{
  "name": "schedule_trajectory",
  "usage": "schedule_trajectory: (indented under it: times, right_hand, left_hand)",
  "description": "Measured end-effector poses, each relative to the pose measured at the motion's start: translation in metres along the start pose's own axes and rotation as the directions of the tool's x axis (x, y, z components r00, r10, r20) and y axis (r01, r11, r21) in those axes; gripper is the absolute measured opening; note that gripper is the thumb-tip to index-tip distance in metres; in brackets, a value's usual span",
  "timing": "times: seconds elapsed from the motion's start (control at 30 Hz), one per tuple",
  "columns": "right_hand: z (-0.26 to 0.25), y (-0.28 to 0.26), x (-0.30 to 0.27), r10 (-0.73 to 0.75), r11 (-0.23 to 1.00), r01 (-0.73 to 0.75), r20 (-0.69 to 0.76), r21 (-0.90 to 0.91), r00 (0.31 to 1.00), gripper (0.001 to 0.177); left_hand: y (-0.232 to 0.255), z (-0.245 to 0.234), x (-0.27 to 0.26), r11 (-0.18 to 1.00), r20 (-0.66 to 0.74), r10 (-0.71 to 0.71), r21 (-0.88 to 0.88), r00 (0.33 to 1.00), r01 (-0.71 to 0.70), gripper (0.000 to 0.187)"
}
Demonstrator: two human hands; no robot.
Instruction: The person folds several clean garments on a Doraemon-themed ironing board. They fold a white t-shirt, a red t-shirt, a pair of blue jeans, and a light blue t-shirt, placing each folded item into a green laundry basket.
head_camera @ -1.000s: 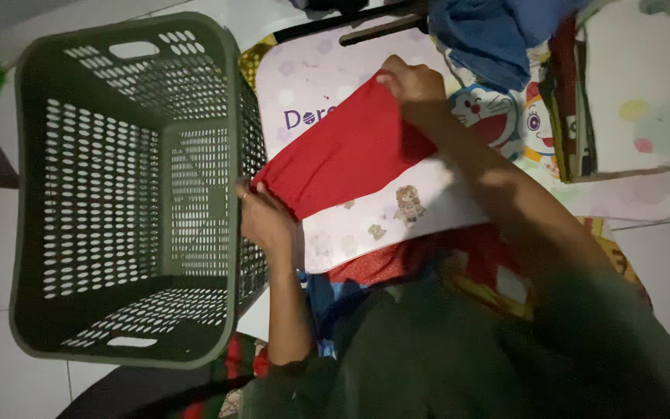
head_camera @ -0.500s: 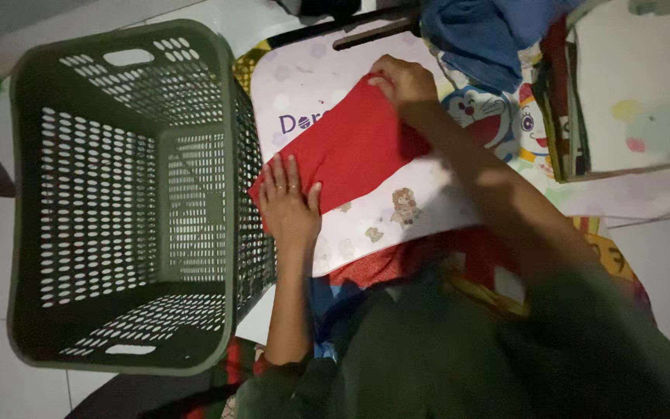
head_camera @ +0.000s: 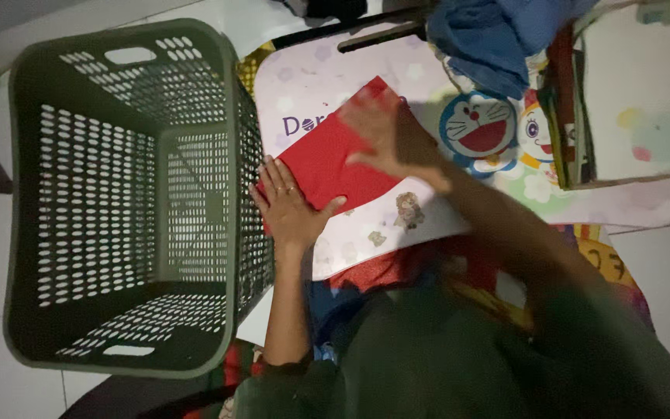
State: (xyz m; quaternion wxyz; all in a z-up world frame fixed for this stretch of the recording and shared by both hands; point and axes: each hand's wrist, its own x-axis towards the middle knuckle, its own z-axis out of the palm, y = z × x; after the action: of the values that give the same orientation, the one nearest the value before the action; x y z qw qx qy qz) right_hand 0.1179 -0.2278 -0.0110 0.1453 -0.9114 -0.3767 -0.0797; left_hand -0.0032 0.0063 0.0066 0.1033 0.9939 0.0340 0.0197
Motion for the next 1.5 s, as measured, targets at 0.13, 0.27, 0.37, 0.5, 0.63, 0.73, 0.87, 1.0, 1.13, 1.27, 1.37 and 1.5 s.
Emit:
schedule_trajectory:
  times: [0.13,0.27,0.37,0.5,0.63,0.73,0.87,1.0,1.13,1.27,1.37,1.5]
  right_hand:
    - [-0.025,0.034,-0.007,0.246,0.968,-0.238,0.108,-0.082,0.963,0.091]
    - [-0.028,0.018,-0.017,0.081,0.994,-0.084,0.049,0.067,0.996,0.094]
    - [-0.005,-0.012,-0.042,-0.169,0.96,0.159,0.027,0.231,0.985,0.093]
    - [0.015,-0.009,-0.064,-0.178,0.961,0.158,0.073,0.228,0.981,0.099]
    - [-0.001,0.016,-0.072,0.048,0.987,-0.05,0.016,0.153,0.999,0.1]
    - [-0.026,0.015,-0.074,0.233,0.97,-0.24,0.116,0.048,0.966,0.102]
    - [-0.041,-0.006,-0.062,0.011,0.997,-0.007,0.051,-0.079,0.999,0.093]
    - [-0.048,0.004,-0.045,0.247,0.969,-0.243,0.094,-0.047,0.965,0.092]
    - [-0.04,0.007,-0.043,0.248,0.965,-0.254,0.078,0.07,0.966,0.094]
    - [-0.026,-0.002,-0.054,0.039,0.999,-0.039,0.024,-0.014,0.999,0.093]
    - [-0.025,0.005,-0.052,0.229,0.971,-0.232,0.056,0.052,0.972,0.098]
    - [-0.036,0.013,-0.056,0.347,0.936,-0.351,-0.126,-0.007,0.929,0.093]
  left_hand:
    - [0.003,0.003,0.003,1.0,0.017,-0.01,-0.004,1.0,0.01,0.142]
    - [0.009,0.015,0.008,0.975,-0.124,0.196,-0.081,0.973,-0.206,0.107]
    - [0.015,0.029,0.016,0.954,-0.099,0.298,0.067,0.949,-0.292,0.082]
    - [0.006,0.029,0.021,0.969,-0.06,0.247,0.021,0.967,-0.246,0.083]
    - [-0.003,0.025,0.023,0.985,-0.031,0.163,-0.052,0.986,-0.165,0.091]
    - [0.005,0.025,0.03,0.986,-0.004,0.162,-0.039,0.987,-0.162,0.095]
    - [0.021,0.027,0.038,0.98,0.11,0.198,0.004,0.974,-0.199,0.091]
    - [0.022,0.023,0.044,0.982,0.093,0.187,-0.033,0.978,-0.184,0.098]
    - [0.023,0.02,0.05,0.977,0.082,0.204,-0.076,0.976,-0.198,0.096]
    - [0.029,0.023,0.059,0.961,0.098,0.278,-0.031,0.956,-0.276,0.09]
    - [0.021,0.022,0.067,0.976,0.012,0.212,-0.046,0.977,-0.211,0.091]
    - [0.017,0.015,0.077,0.969,-0.252,0.183,-0.12,0.95,-0.218,0.067]
